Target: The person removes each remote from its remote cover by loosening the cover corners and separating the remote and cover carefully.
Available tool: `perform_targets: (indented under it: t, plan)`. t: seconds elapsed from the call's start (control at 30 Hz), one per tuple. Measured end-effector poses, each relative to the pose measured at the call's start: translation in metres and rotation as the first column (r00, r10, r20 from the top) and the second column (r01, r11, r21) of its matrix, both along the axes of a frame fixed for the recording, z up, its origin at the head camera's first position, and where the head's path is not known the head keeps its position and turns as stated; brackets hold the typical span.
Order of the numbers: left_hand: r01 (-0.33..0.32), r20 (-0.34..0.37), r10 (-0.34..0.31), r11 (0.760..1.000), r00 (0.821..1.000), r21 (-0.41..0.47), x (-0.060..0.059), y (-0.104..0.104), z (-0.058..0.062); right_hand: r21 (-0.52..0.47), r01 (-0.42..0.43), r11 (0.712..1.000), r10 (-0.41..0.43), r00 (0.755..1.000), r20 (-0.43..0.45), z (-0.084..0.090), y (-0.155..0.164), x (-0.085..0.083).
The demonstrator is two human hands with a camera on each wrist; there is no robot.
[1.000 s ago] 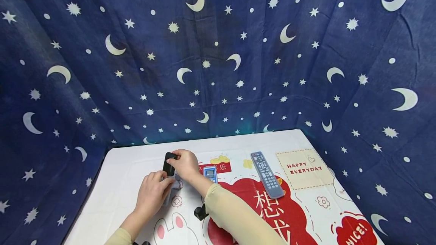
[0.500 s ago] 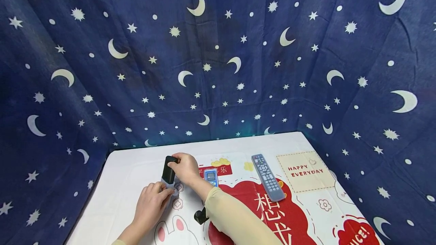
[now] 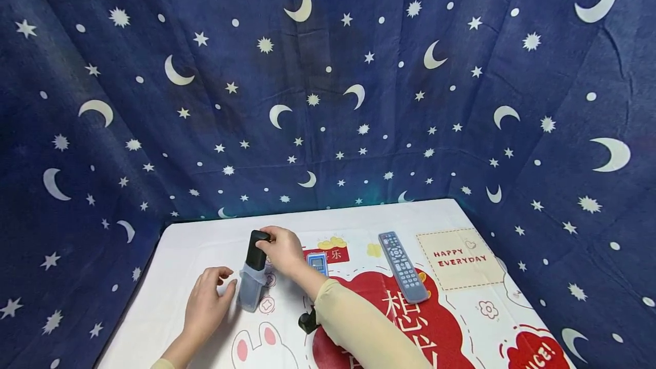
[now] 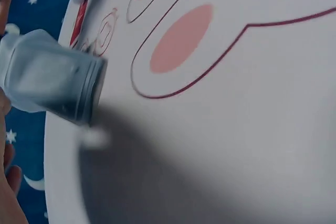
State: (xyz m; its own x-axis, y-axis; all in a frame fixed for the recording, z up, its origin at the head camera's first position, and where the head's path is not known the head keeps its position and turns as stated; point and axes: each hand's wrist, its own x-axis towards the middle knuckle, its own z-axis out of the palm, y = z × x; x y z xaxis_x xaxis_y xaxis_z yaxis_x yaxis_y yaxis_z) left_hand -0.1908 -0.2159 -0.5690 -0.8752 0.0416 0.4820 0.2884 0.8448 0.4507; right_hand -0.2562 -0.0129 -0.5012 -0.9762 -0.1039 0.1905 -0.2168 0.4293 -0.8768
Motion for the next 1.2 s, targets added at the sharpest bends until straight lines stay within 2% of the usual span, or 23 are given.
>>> perform_targets:
  t: [0.17, 0.23, 0.3, 0.53, 0.8, 1.0, 1.2]
  plan:
    - [-0.025, 0.173, 0.021, 1.0, 0.985, 0.017, -0.005, -0.004, 0.002, -0.04, -0.081, 0.996, 0.081, 0.997, 0.006, 0.0, 0.003, -0.002]
    - [-0.016, 0.212, 0.011, 1.0, 0.977, 0.022, -0.006, -0.004, 0.003, -0.048, -0.113, 0.992, 0.113, 0.994, 0.001, 0.001, 0.003, -0.003]
    - [-0.002, 0.224, -0.004, 1.0, 0.975, 0.026, -0.006, -0.003, 0.004, -0.056, -0.136, 0.989, 0.136, 0.991, -0.002, 0.002, 0.004, -0.003]
    - [0.041, 0.178, -0.047, 0.999, 0.983, 0.035, -0.007, -0.001, 0.002, -0.095, -0.16, 0.983, 0.163, 0.986, 0.025, 0.001, 0.006, -0.003]
    - [0.077, 0.171, -0.08, 0.997, 0.982, 0.025, -0.01, -0.003, 0.004, -0.149, -0.169, 0.974, 0.179, 0.982, 0.06, -0.002, 0.007, 0.002]
    - [0.072, 0.081, -0.067, 0.996, 0.994, -0.055, -0.013, -0.005, 0.007, -0.146, -0.17, 0.975, 0.182, 0.981, 0.073, -0.004, 0.004, 0.001]
    - [0.082, -0.012, -0.084, 0.988, 0.996, -0.134, -0.015, -0.005, 0.008, -0.127, -0.153, 0.98, 0.163, 0.984, 0.075, -0.007, 0.002, 0.003]
